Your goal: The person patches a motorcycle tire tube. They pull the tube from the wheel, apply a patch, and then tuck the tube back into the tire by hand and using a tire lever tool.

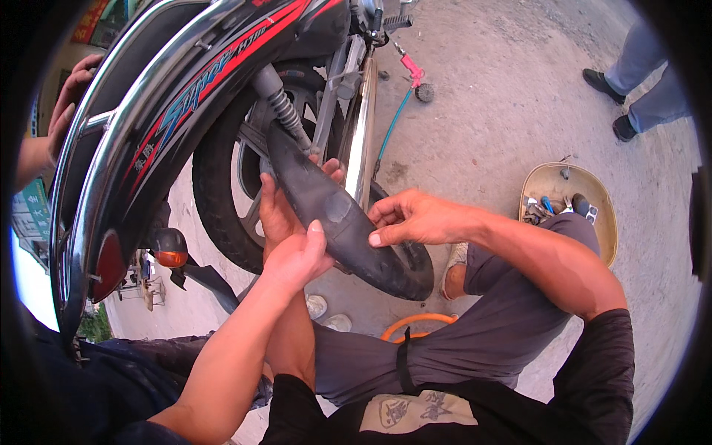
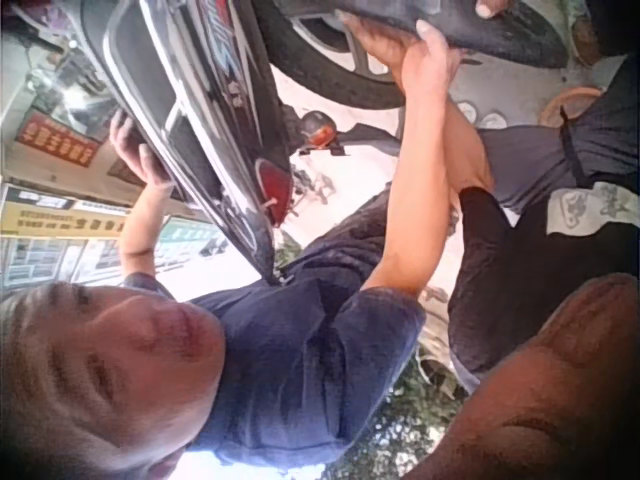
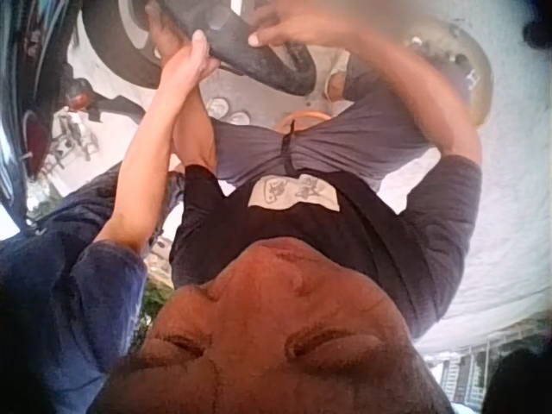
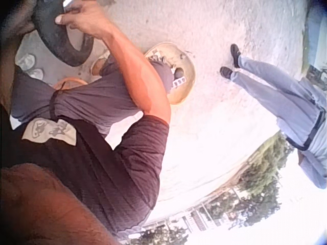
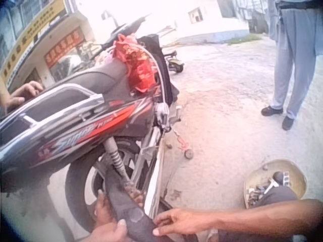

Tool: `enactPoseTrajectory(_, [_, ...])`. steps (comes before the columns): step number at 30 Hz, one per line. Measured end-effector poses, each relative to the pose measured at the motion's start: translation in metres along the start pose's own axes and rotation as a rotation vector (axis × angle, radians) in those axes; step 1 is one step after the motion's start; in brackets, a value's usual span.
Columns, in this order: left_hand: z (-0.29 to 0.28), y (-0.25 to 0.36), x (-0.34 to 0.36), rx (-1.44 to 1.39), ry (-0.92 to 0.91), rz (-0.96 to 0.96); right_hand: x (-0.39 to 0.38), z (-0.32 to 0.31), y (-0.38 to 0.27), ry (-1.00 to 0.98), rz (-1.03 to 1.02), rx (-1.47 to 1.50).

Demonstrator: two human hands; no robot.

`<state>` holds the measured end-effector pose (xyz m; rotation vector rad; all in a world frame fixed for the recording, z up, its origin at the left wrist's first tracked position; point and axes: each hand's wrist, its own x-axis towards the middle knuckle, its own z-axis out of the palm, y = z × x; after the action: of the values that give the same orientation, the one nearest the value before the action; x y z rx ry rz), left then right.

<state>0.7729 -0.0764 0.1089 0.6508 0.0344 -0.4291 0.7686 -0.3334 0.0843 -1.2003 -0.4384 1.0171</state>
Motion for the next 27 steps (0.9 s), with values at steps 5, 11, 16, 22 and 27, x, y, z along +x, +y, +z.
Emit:
enactPoseTrajectory(5, [0.007,-0.019,-0.052,0.463,0.227,0.058,0.011,0.019,0.004,0.133,-0.061,-0.118])
enactPoseTrajectory(11, [-0.007,-0.109,-0.090,0.105,0.398,0.214,0.003,0.032,0.006,0.303,0.001,-0.437])
enactPoseTrajectory(16, [0.000,-0.151,-0.095,-0.020,0.331,0.224,-0.009,0.035,0.018,0.444,-0.085,-0.747])
enactPoseTrajectory(22, [0.021,-0.128,-0.112,0.551,0.458,0.319,-0.009,0.063,0.002,0.450,-0.144,-0.778])
enactPoseTrajectory(27, [0.019,-0.125,-0.114,0.569,0.443,0.294,-0.035,0.061,-0.010,0.687,-0.471,-0.945])
